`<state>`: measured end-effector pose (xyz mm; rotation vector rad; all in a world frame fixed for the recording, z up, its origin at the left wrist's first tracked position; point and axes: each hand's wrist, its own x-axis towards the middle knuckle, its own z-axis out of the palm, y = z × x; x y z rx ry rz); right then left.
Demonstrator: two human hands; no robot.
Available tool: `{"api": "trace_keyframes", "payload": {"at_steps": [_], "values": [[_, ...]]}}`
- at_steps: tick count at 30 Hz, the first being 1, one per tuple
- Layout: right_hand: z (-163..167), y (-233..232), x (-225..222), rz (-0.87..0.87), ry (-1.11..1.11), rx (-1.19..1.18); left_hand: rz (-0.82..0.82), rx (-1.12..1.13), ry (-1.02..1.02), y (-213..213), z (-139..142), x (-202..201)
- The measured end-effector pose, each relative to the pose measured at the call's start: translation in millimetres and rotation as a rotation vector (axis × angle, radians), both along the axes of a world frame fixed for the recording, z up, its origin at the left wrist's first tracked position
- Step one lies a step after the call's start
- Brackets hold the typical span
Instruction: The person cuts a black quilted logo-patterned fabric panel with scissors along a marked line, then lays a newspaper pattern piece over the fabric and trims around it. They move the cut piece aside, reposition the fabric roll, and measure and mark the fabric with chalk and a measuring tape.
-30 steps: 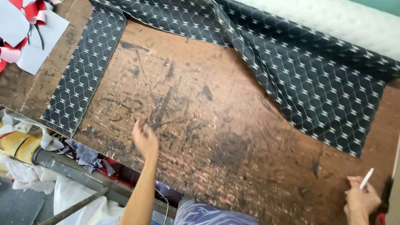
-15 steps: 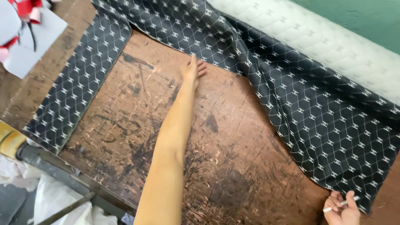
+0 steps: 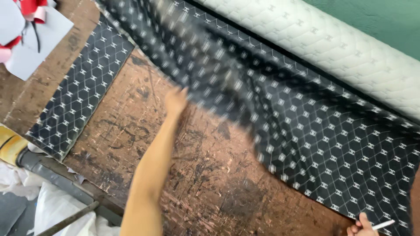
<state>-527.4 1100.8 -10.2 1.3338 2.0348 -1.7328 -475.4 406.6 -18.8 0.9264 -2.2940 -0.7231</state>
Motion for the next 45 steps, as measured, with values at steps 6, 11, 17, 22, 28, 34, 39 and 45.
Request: {"api": "trace_keyframes", "payload": {"at_steps": [6,11,17,22,28,34,39,45], "values": [[-21.6,31.1,61.3,0.020,-0.231,0.066,0.176,0.317,-0.258,-0.4,7.1,169.9],[-20.8,18.0,114.3,0.133,-0.118,0.090,0.274,0.455,-0.232,2.5,18.6,209.3],[4.0,1.8,156.3,0.206,-0.183,0.288,0.417,0.494,-0.296,3.6,31.3,220.8],[-1.0,19.1,175.6,0.251,-0.031,0.449,0.413,0.442,-0.449,20.6,45.5,233.7],[-13.6,37.6,197.1,0.275,-0.028,0.561,0.533,0.641,-0.451,41.7,53.4,266.6],[-13.1,32.2,218.7,0.246,-0.072,0.494,0.520,0.672,-0.461,56.6,52.3,308.6],[8.7,42.4,225.9,0.253,-0.103,0.444,0.498,0.582,-0.456,70.8,55.8,341.6],[1.4,43.7,238.9,0.235,-0.133,0.410,0.385,0.745,-0.444,54.3,49.2,355.0]]}}
